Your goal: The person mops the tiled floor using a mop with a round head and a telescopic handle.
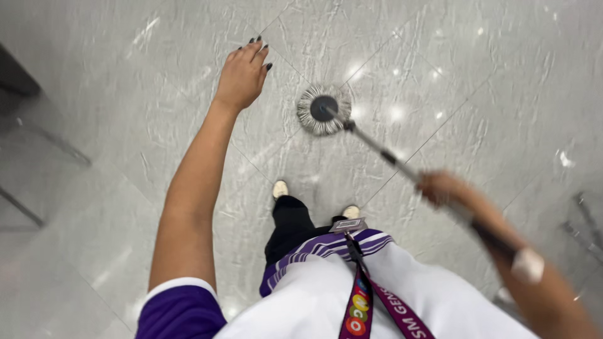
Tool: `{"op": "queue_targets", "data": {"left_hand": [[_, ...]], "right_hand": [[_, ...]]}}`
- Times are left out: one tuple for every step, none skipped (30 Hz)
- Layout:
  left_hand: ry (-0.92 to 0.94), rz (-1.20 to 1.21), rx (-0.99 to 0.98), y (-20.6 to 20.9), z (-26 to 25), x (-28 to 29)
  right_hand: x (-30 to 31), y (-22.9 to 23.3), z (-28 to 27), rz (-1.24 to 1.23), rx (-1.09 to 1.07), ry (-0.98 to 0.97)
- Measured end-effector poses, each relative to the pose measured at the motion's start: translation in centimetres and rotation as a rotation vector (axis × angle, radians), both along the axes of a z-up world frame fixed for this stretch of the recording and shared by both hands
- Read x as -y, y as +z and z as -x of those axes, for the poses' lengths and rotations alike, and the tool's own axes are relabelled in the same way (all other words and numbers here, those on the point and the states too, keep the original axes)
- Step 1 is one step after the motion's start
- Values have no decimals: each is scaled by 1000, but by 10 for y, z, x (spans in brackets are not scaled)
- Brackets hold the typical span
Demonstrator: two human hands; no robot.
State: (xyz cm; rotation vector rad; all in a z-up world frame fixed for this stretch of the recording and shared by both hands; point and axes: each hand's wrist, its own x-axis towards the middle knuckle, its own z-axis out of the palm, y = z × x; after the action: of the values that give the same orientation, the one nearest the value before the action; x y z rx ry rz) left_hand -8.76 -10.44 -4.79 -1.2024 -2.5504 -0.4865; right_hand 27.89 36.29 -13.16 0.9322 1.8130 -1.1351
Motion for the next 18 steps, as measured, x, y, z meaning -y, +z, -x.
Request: {"op": "queue_targets", "data": {"left_hand": [[9,-34,-4,4,7,-1],[-17,-32,-12,9,13,1],[-15,-39,-7,15,18,4],[-14,-47,-3,21,24,6],[-18,-47,-5,26,25,10],[-30,-55,16,31,29,15],[-27,-64,39,35,32,21],[-17,-65,40,38,36,25],[-21,-42,48,40,39,36],[-25,-18,57,42,43,48],[-19,-5,62,44,45,57],[-48,44,3,46,49,66],[-93,74,-59,45,58,66],[-103,69,-57,44,66,68],[-94,79,-66,42,75,69],[-85,90,-75,39,83,70],[-93,86,-73,36,93,68],[-105,103,-77,32,100,63]], "right_hand": [[-7,4,35,13,-16,86],[-1,5,59,42,-64,84],[10,3,82,64,-110,91],[30,-8,103,53,-94,27],[54,-25,121,47,-72,-25],[77,-42,132,42,-91,-70],[94,-58,144,37,-105,-101],[104,-71,159,36,-104,-90],[119,-83,181,153,-133,-209],[130,-92,201,269,-160,-328],[139,-98,212,283,-152,-324],[146,-100,224,369,-154,-364],[145,-96,229,436,-165,-417],[148,-91,224,430,-166,-427],[150,-84,212,360,-184,-297],[153,-76,197,290,-199,-168],[154,-67,177,201,-198,-89],[156,-56,150,113,-196,-10]]}}
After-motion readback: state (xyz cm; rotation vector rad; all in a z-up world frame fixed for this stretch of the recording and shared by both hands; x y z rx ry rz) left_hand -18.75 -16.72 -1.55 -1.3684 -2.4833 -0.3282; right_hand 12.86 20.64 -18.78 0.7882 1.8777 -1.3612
